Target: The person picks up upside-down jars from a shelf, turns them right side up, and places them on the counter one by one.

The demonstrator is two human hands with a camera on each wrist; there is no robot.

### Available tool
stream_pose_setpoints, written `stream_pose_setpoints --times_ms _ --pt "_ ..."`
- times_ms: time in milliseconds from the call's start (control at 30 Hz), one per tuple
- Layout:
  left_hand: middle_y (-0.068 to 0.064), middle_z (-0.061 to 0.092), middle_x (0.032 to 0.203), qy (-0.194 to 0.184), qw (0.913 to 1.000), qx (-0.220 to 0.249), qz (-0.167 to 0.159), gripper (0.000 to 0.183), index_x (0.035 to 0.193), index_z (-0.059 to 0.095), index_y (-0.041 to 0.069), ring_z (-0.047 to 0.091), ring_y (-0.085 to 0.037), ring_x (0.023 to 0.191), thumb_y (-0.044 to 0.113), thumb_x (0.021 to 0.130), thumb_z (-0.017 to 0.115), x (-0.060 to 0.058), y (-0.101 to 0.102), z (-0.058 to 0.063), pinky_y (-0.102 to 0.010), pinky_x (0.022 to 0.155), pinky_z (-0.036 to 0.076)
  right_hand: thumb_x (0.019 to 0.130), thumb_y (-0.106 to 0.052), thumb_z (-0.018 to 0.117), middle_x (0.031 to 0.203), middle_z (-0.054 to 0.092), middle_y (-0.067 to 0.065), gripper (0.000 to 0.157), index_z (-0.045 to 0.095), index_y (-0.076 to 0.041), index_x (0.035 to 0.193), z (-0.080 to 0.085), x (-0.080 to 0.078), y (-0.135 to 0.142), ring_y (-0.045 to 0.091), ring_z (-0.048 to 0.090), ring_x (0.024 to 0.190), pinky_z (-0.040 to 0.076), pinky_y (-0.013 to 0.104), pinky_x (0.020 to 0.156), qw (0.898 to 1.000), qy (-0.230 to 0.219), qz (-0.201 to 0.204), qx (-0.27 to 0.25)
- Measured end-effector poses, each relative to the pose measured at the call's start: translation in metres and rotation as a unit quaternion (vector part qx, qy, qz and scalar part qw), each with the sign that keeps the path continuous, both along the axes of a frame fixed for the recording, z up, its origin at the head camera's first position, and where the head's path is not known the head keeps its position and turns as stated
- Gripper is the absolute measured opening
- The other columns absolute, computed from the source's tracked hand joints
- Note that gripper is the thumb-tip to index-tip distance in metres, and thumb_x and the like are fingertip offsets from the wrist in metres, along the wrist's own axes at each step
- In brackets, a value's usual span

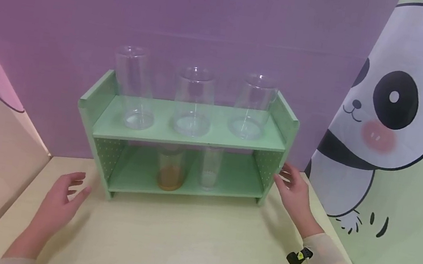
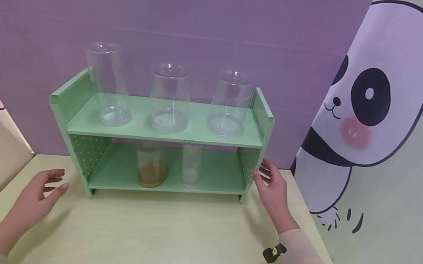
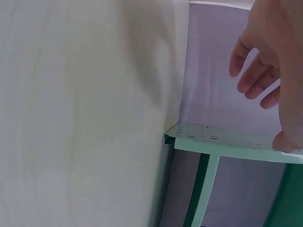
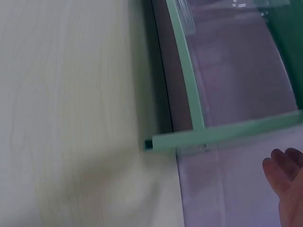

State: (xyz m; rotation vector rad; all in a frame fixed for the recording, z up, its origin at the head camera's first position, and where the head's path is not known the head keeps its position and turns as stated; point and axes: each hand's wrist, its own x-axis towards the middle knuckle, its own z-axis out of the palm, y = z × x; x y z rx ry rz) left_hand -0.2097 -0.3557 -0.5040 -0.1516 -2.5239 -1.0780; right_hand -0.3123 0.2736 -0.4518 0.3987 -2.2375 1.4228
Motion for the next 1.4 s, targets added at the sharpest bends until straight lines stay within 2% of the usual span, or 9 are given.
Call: stream_pose_setpoints --times_ms 167,400,600,700,833,1033,1167,1267,1400 --pt "-0.029 0.056 0.148 0.000 0.9998 -0.021 0.003 0.052 0.153 0.049 -0.007 0.058 -0.051 0.129 0.023 0.113 0.064 0.002 0.004 -0.001 -0.047 0.093 0.054 0.106 -0.004 0.074 0.140 0.070 0.024 0.047 0.063 -0.002 0.151 0.000 0.003 -0.013 0.045 0.072 0.121 0.057 0.009 0.089 0.999 0.028 -0.022 -0.013" --pt "-0.024 0.065 0.137 0.044 0.9983 -0.034 0.016 0.040 0.143 0.060 -0.004 0.062 -0.037 0.121 0.016 0.110 0.069 0.004 0.010 -0.003 -0.030 0.094 0.051 0.106 -0.001 0.071 0.135 0.076 0.018 0.042 0.069 -0.007 0.148 -0.006 -0.001 -0.022 0.043 0.078 0.111 0.057 0.007 0.082 0.995 0.067 -0.069 0.013" --pt "-0.016 0.074 0.122 0.098 0.9949 -0.014 0.019 0.022 0.127 0.071 0.001 0.056 0.008 0.110 0.004 0.105 0.072 0.009 0.023 -0.006 -0.005 0.095 0.040 0.106 0.001 0.070 0.128 0.077 0.022 0.039 0.072 -0.005 0.144 -0.008 0.002 -0.029 0.045 0.079 0.108 0.054 0.003 0.080 0.993 0.076 -0.087 0.014" --pt "-0.012 0.076 0.116 0.099 0.9951 0.002 -0.001 0.017 0.120 0.074 0.003 0.056 0.016 0.106 0.001 0.104 0.072 0.009 0.035 -0.004 -0.003 0.094 0.042 0.104 0.003 0.070 0.126 0.078 0.022 0.039 0.074 -0.005 0.142 -0.009 0.002 -0.030 0.046 0.079 0.107 0.053 0.002 0.079 0.992 0.079 -0.095 0.008" --pt "-0.008 0.077 0.113 0.087 0.9951 0.016 -0.044 0.018 0.119 0.075 0.004 0.065 0.007 0.101 -0.002 0.102 0.073 0.003 0.054 -0.005 -0.005 0.091 0.048 0.104 0.004 0.070 0.127 0.078 0.021 0.041 0.073 -0.005 0.144 -0.009 0.002 -0.030 0.046 0.078 0.109 0.053 0.002 0.082 0.991 0.084 -0.100 0.004" --pt "-0.010 0.076 0.118 0.081 0.9926 0.020 -0.088 0.028 0.124 0.072 0.002 0.072 -0.021 0.105 0.002 0.098 0.081 -0.016 0.088 -0.005 -0.015 0.094 0.055 0.104 0.004 0.069 0.129 0.078 0.020 0.041 0.072 -0.004 0.145 -0.009 0.002 -0.031 0.045 0.078 0.112 0.052 0.002 0.086 0.992 0.081 -0.097 0.006" --pt "-0.017 0.072 0.128 0.057 0.9944 0.012 -0.089 0.047 0.134 0.066 -0.002 0.070 -0.036 0.116 0.014 0.096 0.088 -0.034 0.110 0.001 -0.041 0.102 0.060 0.104 0.004 0.070 0.128 0.078 0.020 0.041 0.072 -0.004 0.145 -0.009 0.001 -0.031 0.044 0.078 0.111 0.052 0.001 0.084 0.992 0.079 -0.101 0.007" --pt "-0.023 0.066 0.137 0.029 0.9959 0.008 -0.085 0.065 0.144 0.058 -0.004 0.064 -0.043 0.126 0.022 0.094 0.091 -0.048 0.124 0.006 -0.060 0.108 0.056 0.104 0.004 0.070 0.128 0.078 0.021 0.042 0.072 -0.004 0.145 -0.009 0.001 -0.030 0.045 0.078 0.110 0.052 0.001 0.083 0.992 0.082 -0.099 0.005" --pt "-0.029 0.056 0.150 -0.003 0.9956 0.033 -0.088 0.085 0.156 0.046 -0.006 0.057 -0.049 0.137 0.023 0.092 0.094 -0.063 0.138 0.012 -0.065 0.116 0.050 0.104 0.004 0.070 0.130 0.077 0.021 0.043 0.071 -0.004 0.146 -0.009 0.001 -0.030 0.046 0.078 0.111 0.053 0.002 0.082 0.992 0.086 -0.096 0.004"
